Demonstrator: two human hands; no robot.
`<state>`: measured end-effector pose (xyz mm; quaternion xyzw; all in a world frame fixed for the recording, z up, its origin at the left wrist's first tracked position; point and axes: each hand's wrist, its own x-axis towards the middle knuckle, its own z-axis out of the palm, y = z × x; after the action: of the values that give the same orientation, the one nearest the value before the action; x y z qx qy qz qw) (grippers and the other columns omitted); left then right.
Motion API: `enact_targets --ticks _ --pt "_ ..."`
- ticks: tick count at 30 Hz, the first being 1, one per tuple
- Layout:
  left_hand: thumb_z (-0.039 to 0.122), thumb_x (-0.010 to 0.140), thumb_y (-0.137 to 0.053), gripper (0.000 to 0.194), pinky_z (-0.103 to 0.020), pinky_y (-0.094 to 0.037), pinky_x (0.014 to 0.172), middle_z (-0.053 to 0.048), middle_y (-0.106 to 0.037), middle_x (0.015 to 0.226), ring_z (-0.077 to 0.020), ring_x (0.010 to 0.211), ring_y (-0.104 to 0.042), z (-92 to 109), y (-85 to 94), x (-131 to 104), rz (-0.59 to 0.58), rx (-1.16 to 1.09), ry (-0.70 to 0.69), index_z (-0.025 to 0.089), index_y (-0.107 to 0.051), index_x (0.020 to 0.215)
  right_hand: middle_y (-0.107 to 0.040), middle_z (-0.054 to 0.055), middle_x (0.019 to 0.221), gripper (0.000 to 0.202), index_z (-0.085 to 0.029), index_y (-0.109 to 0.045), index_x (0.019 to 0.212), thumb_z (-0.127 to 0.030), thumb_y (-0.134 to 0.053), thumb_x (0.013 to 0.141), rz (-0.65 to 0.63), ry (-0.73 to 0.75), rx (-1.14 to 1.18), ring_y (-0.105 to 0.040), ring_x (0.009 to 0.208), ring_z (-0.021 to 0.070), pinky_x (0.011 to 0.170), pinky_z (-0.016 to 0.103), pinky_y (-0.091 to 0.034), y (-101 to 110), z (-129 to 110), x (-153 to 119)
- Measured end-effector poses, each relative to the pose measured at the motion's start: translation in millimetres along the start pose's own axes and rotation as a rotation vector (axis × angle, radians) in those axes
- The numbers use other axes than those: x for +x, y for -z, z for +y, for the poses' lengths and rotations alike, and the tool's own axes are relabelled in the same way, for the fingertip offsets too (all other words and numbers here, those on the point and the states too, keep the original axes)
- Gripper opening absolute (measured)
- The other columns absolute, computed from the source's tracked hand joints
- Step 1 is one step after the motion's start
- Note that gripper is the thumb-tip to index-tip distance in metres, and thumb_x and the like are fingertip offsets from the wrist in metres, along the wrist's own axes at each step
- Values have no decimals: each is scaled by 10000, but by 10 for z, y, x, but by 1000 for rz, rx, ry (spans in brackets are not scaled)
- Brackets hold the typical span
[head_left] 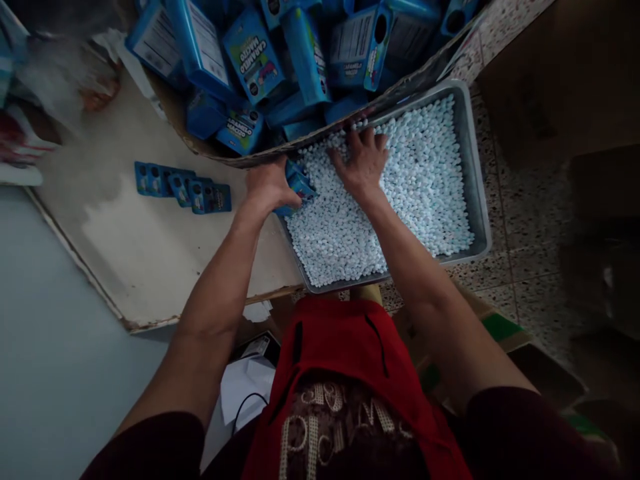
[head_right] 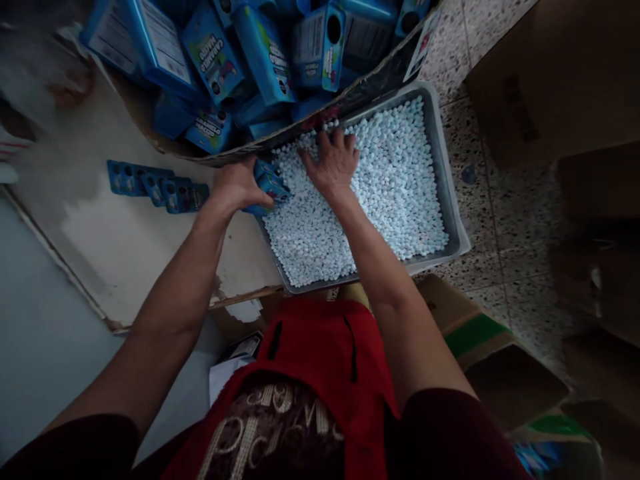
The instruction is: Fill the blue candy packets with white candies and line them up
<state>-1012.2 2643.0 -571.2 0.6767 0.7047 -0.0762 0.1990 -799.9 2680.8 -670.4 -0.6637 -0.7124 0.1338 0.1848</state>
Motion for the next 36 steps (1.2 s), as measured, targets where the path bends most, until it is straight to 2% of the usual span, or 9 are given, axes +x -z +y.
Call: enact_targets --ticks 5,8,13,16,18,21,26,30,36 --pt "218 328 -1038 790 -510 -601 987 -40 -726 957 -359 1009 -709 193 -307 202 98 -109 -141 236 -711 1048 -673 138 1210 661 -194 -667 1032 -820 -453 1016 -93 0 208 -596 1297 362 1116 594 -532 -15 -79 -81" --pt "227 325 -1049 836 -478 -600 947 -24 -706 897 -325 937 -708 264 -480 203 126 -233 -217 229 -691 1080 -693 81 983 614 -213 -639 864 -823 -600 925 -101 -136 560 -673 1139 314 1097 541 -572 138 -20 -182" --pt "375 474 -1079 982 -463 -613 922 -34 -727 1034 -352 1013 -747 332 -626 -215 164 -616 -313 257 -602 1324 -732 40 924 588 -245 -662 887 -831 -639 849 -50 -346 1382 -729 1099 279 1043 522 -630 582 -42 -414" --pt "452 615 -1051 913 -447 -622 931 -39 -726 1139 -309 1059 -748 303 -774 -507 310 -804 -322 270 -531 1343 -788 45 1039 524 -265 -673 903 -782 -679 818 -13 -371 1623 -745 1168 294 1090 565 -620 868 -195 -528" --pt "527 671 -1023 872 -437 -629 932 -49 -720 1186 -280 1061 -743 272 -904 -623 444 -891 -298 268 -504 1322 -801 45 1108 501 -273 -682 911 -766 -683 817 -3 -372 1675 -746 1204 303 1103 578 -616 1040 -324 -585" --pt "618 752 -957 812 -447 -625 977 -71 -707 1255 -274 1115 -737 242 -1054 -669 548 -945 -332 271 -506 1332 -799 45 1186 517 -280 -703 933 -785 -667 828 -28 -378 1675 -738 1253 306 1097 563 -624 1239 -508 -647" --pt "526 846 -889 665 -508 -579 1093 -88 -672 1311 -304 1258 -689 205 -1074 -583 675 -881 -512 304 -523 1355 -794 44 1222 581 -296 -741 986 -848 -609 861 -86 -330 1633 -736 1234 302 1099 542 -635 1359 -705 -705" --pt "389 816 -895 645 -471 -587 1038 -74 -678 1265 -298 1199 -694 150 -993 -547 637 -791 -490 294 -541 1347 -784 51 1191 643 -316 -737 1009 -908 -512 902 -87 -281 1571 -720 1240 311 1120 570 -613 1321 -764 -697" --pt "332 736 -936 690 -431 -597 989 -58 -687 1225 -282 1132 -715 141 -923 -592 503 -874 -348 278 -527 1289 -736 77 1109 767 -277 -696 916 -964 -354 926 -26 -174 1280 -713 1190 300 1160 584 -585 1246 -797 -673"
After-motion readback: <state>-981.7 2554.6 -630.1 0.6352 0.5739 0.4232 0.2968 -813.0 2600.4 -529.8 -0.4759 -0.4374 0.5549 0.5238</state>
